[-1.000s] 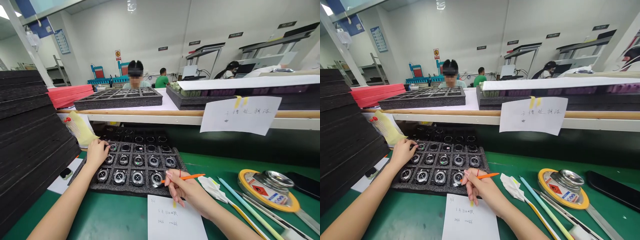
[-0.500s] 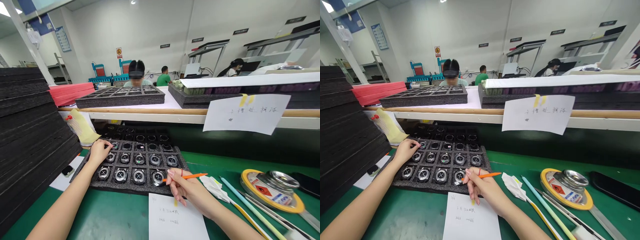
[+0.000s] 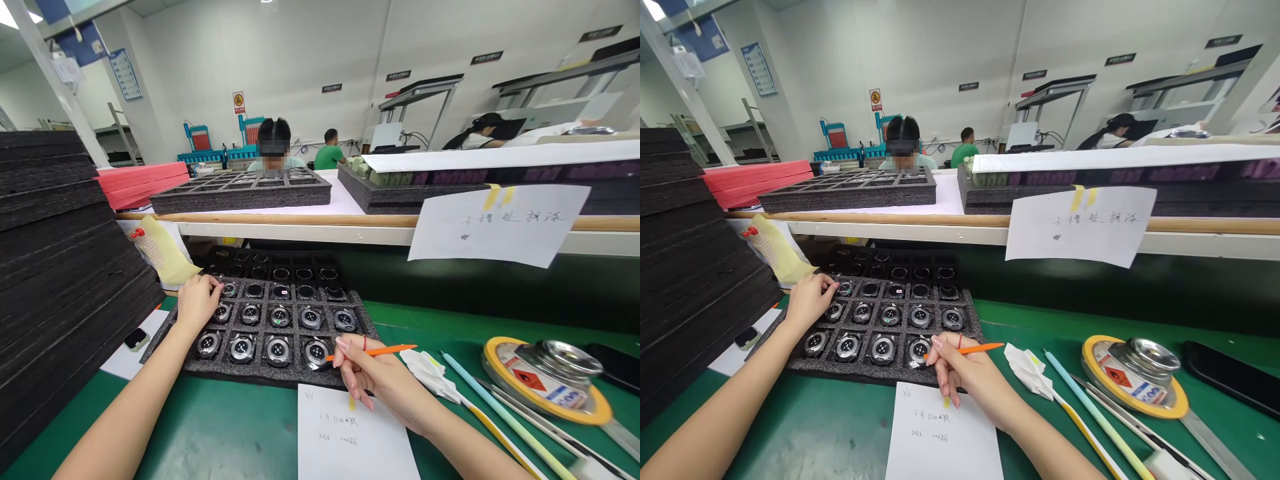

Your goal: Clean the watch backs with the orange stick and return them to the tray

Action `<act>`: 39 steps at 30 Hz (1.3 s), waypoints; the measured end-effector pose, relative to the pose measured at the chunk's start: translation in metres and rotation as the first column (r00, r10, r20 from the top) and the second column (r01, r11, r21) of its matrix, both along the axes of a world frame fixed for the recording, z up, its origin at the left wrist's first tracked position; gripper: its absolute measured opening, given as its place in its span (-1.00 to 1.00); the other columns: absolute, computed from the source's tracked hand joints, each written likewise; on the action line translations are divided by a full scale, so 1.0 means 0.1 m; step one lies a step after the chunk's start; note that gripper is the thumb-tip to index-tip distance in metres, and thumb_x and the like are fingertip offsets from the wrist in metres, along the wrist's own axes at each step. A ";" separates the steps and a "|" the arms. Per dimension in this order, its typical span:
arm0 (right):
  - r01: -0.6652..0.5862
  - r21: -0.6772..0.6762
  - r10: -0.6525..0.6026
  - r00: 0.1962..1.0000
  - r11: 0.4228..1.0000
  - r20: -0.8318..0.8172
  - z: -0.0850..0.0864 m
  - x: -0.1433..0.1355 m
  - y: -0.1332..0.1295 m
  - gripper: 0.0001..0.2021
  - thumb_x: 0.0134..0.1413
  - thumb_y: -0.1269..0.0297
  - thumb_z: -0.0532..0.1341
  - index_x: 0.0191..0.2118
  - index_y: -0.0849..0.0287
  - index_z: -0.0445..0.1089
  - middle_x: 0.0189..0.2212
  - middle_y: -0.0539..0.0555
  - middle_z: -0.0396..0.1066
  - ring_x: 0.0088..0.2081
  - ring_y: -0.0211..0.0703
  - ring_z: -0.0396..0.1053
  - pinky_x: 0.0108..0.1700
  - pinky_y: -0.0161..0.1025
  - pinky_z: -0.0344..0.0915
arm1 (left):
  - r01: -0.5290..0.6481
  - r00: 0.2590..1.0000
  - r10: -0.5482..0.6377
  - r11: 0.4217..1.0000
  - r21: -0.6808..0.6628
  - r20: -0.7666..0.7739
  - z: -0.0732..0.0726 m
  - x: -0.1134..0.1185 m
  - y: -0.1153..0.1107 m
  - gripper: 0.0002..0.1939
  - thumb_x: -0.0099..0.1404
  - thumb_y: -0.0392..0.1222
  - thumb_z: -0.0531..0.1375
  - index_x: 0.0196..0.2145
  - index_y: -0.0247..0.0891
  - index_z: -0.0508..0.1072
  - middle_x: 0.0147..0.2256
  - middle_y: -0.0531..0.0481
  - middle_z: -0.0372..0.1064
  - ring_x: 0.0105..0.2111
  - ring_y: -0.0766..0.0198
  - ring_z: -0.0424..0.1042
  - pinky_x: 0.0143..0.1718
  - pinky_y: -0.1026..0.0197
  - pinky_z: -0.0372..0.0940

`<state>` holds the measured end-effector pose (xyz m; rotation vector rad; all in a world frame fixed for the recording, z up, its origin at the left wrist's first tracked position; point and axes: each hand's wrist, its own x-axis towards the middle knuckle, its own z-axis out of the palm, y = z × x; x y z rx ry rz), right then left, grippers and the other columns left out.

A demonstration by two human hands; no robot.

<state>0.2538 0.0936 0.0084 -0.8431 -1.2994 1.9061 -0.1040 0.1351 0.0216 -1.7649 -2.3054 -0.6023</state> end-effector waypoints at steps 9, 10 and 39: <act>-0.001 0.004 0.001 1.000 1.000 -0.005 -0.01 0.01 0.00 -0.47 0.00 -0.26 0.34 -0.45 0.20 0.38 -0.72 -0.10 0.27 -0.71 -0.41 0.14 -0.68 -0.46 0.16 | 0.008 1.000 -0.008 0.999 -0.048 0.001 -0.05 -0.01 0.03 -0.75 0.39 -0.04 0.24 -0.16 -0.30 0.51 -0.18 -0.08 0.48 -0.08 0.07 0.46 0.01 -0.09 0.34; -0.001 0.003 0.001 1.000 1.000 -0.006 -0.01 0.01 0.00 -0.47 0.00 -0.25 0.34 -0.45 0.20 0.38 -0.72 -0.10 0.27 -0.71 -0.40 0.14 -0.68 -0.46 0.16 | 0.033 0.999 -0.033 0.998 -0.046 0.011 -0.05 -0.02 0.04 -0.75 0.40 -0.05 0.24 -0.12 -0.29 0.51 -0.17 -0.08 0.49 -0.08 0.07 0.46 0.02 -0.09 0.34; 0.018 -0.015 -0.018 1.000 1.000 0.001 0.02 0.00 -0.01 -0.48 -0.03 -0.23 0.37 -0.47 0.20 0.38 -0.72 -0.09 0.28 -0.69 -0.39 0.17 -0.68 -0.47 0.18 | 0.223 0.973 -0.222 0.975 -0.017 0.058 -0.16 -0.11 0.11 -0.74 0.44 -0.09 0.20 -0.02 -0.29 0.47 -0.11 -0.10 0.46 -0.10 0.11 0.47 0.00 -0.06 0.38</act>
